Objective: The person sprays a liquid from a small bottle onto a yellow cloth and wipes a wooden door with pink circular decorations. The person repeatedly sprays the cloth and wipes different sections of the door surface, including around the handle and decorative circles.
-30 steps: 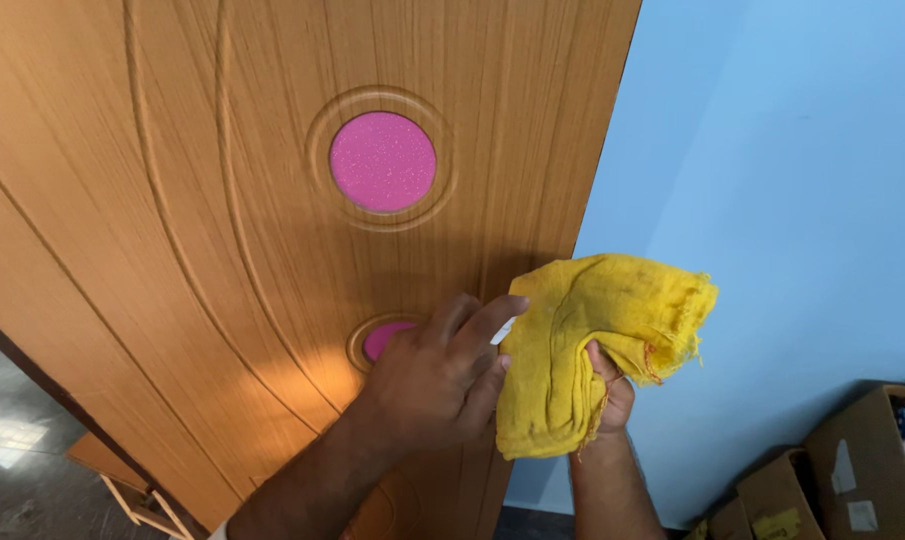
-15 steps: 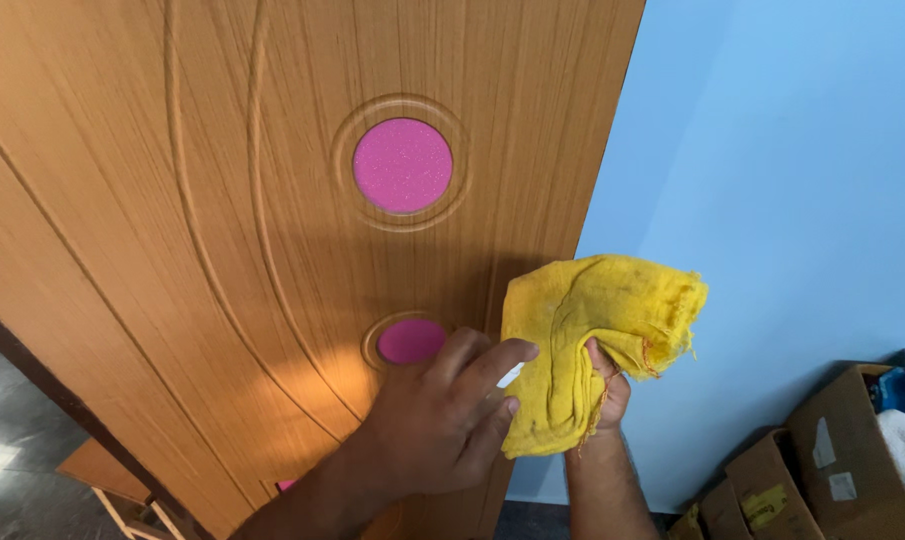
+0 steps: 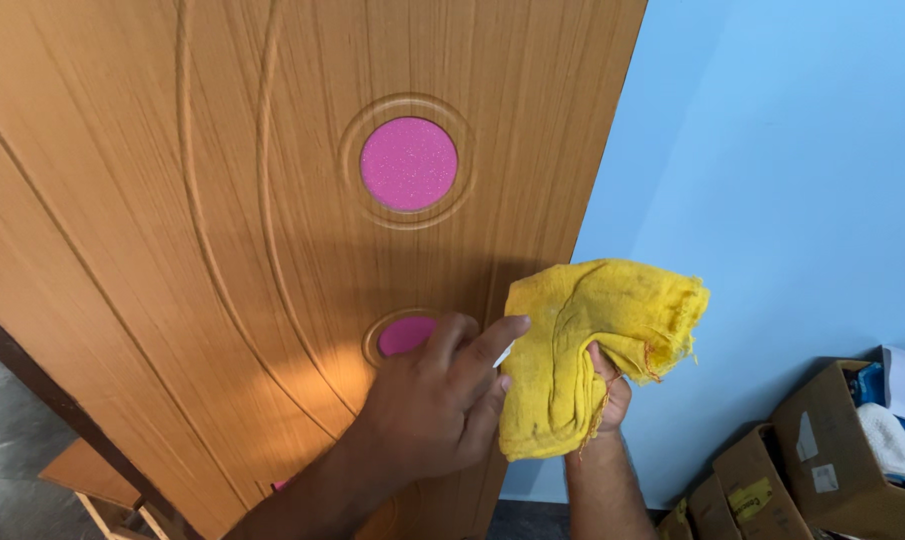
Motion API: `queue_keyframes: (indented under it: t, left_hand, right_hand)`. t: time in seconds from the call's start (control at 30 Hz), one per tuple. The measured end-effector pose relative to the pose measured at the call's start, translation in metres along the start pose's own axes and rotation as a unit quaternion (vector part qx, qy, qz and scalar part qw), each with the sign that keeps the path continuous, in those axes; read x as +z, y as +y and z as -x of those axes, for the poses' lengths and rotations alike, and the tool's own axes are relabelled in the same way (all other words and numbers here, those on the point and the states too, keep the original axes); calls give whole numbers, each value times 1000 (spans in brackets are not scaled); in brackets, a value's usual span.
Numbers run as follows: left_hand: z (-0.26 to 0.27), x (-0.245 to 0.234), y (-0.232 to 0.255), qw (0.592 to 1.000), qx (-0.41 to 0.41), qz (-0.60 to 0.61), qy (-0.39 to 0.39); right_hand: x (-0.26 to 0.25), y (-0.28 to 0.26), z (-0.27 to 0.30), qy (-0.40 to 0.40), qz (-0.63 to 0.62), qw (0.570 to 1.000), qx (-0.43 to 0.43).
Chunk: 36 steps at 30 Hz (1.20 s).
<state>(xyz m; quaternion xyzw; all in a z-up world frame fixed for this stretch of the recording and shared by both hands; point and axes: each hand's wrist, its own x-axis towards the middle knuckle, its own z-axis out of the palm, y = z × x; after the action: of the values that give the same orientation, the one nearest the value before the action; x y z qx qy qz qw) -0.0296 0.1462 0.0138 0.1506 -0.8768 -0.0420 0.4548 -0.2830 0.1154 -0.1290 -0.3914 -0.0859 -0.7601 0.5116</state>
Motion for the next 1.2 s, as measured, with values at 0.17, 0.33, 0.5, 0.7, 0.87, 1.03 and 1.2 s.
queue_keyframes:
  t: [0.17, 0.33, 0.5, 0.7, 0.87, 1.03, 1.2]
  left_hand:
    - [1, -1, -7, 1000, -5, -12, 7]
    - [6, -4, -9, 1000, -2, -12, 9]
    - [10, -8, -12, 1000, -15, -18, -21]
    - [16, -9, -17, 997, -52, -22, -46]
    - [25, -7, -53, 998, -37, 2, 42]
    - [46, 2, -147, 955, -223, 128, 147]
    - [65, 16, -233, 935, -250, 171, 186]
  right_hand:
    - [-1, 6, 1, 5, -13, 1000, 2]
    - [1, 16, -1, 9, -15, 1000, 14]
    - [-3, 27, -5, -14, -29, 999, 41]
    - [-5, 44, -10, 5, -46, 997, 62]
    - [8, 39, -23, 49, 59, 997, 16]
    - [-1, -11, -53, 93, 170, 977, -94]
    - [-30, -31, -97, 184, 490, 835, -167]
